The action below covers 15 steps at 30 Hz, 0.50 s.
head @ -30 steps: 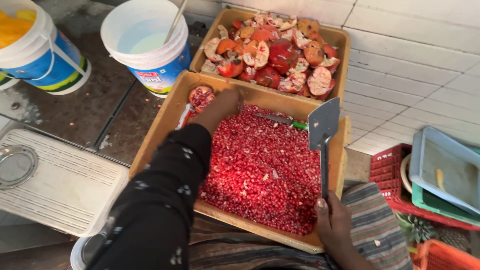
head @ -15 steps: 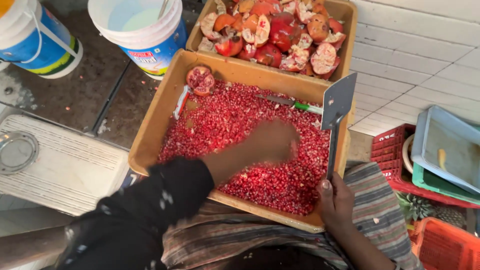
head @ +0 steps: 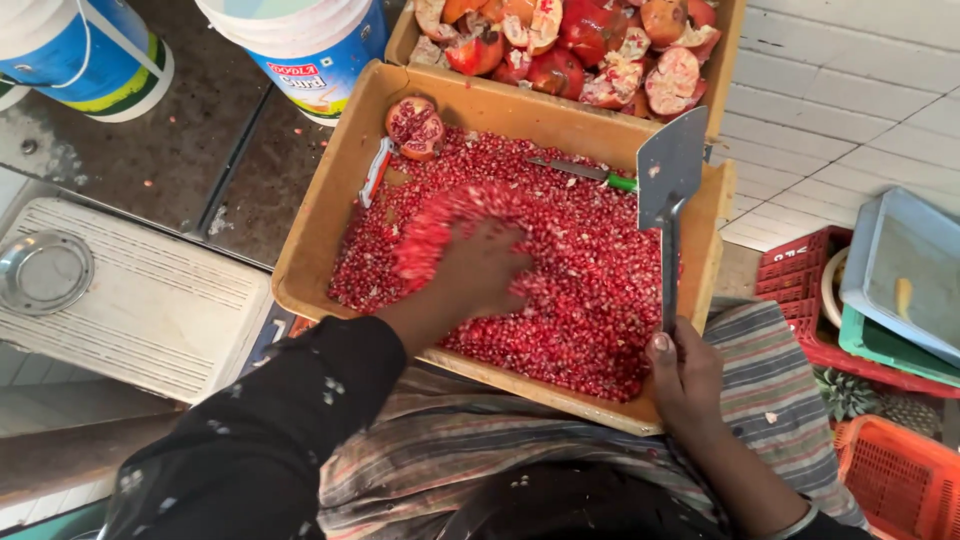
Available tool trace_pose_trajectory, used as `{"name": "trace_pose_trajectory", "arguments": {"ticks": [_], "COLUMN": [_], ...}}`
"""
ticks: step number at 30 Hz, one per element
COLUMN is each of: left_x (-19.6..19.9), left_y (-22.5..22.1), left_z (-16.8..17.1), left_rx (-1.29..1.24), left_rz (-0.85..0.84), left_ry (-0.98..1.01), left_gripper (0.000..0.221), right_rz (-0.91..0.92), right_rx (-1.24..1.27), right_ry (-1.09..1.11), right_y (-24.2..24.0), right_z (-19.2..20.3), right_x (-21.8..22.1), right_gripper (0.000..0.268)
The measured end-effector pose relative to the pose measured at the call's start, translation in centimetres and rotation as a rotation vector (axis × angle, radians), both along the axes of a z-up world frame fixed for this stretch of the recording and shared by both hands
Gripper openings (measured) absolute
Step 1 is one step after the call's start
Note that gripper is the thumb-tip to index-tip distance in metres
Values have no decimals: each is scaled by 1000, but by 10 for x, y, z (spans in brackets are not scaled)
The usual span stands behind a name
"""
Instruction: The person sits on the floor and de-seeds pomegranates by striking them with a metal spatula to release the seeds into a large plastic tub. They handle whole pomegranates, cut them open, and repeatedly hit them to separate the arils from the rind, discarding the rinds into a separate container.
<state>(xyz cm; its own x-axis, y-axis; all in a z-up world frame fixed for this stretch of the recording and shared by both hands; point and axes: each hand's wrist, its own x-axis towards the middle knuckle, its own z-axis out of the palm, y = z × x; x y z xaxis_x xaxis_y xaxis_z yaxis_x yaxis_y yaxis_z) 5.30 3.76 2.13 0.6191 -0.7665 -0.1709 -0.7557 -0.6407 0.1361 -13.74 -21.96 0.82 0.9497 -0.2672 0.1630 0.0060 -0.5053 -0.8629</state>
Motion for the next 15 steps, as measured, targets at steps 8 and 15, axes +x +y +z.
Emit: {"name": "trace_pose_trajectory", "arguments": {"ticks": [8,15], "left_x": [39,16], "left_y": [144,95], "left_z": [-35,87], "left_rx": [227,442], "left_rz": [357,494], "left_ry": [170,338], "left_gripper": [80,86], "right_rz": [22,13], "right_rx": [22,41], "right_ry": [0,12], "right_y": [5,2], "right_z": [11,0], "right_x": [3,1], "right_gripper": [34,35]}}
